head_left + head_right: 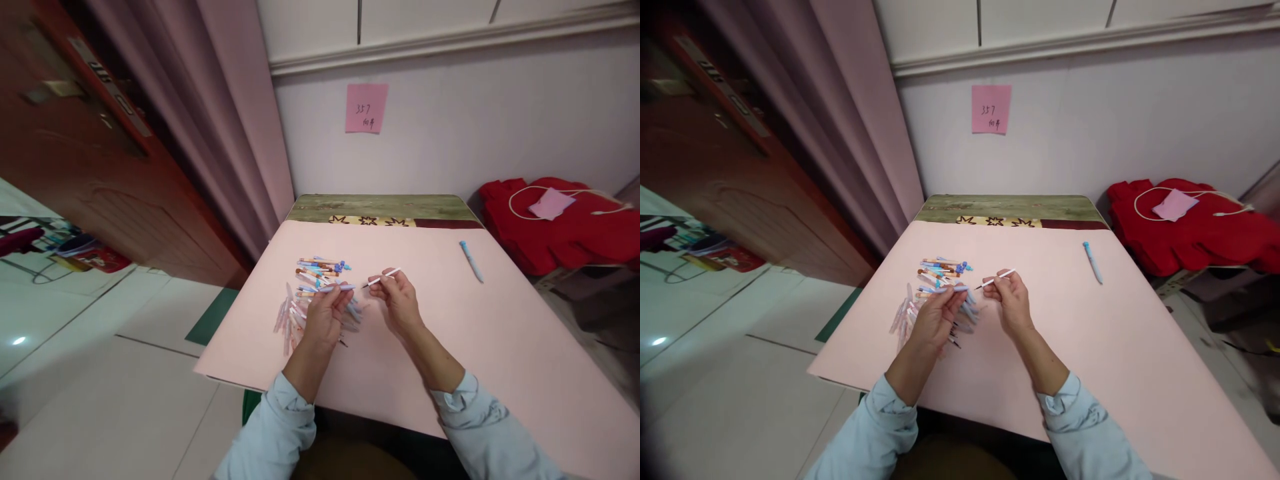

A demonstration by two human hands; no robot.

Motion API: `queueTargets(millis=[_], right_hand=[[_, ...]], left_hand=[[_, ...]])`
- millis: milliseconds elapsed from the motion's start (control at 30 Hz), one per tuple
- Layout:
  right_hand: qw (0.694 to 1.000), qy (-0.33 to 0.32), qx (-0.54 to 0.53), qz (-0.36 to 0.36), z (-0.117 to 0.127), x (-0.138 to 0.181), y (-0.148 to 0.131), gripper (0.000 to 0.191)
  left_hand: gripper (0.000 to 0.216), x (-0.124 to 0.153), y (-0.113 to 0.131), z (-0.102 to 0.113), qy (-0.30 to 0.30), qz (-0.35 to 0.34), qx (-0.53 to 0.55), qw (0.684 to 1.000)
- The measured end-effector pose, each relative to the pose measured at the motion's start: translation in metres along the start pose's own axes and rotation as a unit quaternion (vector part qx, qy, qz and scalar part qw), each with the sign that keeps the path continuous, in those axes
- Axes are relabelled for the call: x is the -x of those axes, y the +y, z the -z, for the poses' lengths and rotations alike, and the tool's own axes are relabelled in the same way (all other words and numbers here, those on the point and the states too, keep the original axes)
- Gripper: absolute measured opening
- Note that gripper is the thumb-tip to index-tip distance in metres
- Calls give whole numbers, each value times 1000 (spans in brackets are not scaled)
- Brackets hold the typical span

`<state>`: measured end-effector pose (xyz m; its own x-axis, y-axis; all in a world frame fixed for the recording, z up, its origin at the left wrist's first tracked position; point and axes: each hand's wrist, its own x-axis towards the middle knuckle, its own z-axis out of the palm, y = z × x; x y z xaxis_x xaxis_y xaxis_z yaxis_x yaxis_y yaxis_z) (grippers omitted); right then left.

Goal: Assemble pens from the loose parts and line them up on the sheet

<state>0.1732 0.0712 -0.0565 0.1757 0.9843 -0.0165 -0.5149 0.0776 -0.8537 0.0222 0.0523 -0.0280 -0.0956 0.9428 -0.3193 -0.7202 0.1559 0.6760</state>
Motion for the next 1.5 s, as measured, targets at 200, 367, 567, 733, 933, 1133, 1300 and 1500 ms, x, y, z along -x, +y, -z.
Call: queueTargets(millis=[200, 367, 567, 733, 933, 1133, 1300, 1500], right_hand=[[1000, 15, 18, 17, -1, -1, -1, 34], [1000, 4, 27, 13, -2, 1, -3, 34], [997, -25, 65, 18, -3, 3, -6, 27], [995, -81, 62, -15, -1, 5, -5, 20], [987, -126, 61, -78, 1, 6, -1, 33], [983, -140, 90, -82, 3, 5, -4, 35], [962, -227, 102, -112, 3, 8, 6, 31], [954, -243, 145, -104, 9, 5, 11, 32]], left_hand=[[14, 2, -5, -7, 15, 6, 18, 1000], [13, 2, -6, -13, 5, 8, 7, 1000], [23, 5, -7, -14, -5, 10, -15, 1000], [24, 11, -4, -11, -47, 12, -207, 977], [19, 16, -2, -11, -134, 13, -332, 933], [22, 10, -4, -6, -57, -76, -281, 955], [23, 10, -5, -7, -34, -85, -252, 964], [28, 5, 4, -3, 9, -135, -247, 960]])
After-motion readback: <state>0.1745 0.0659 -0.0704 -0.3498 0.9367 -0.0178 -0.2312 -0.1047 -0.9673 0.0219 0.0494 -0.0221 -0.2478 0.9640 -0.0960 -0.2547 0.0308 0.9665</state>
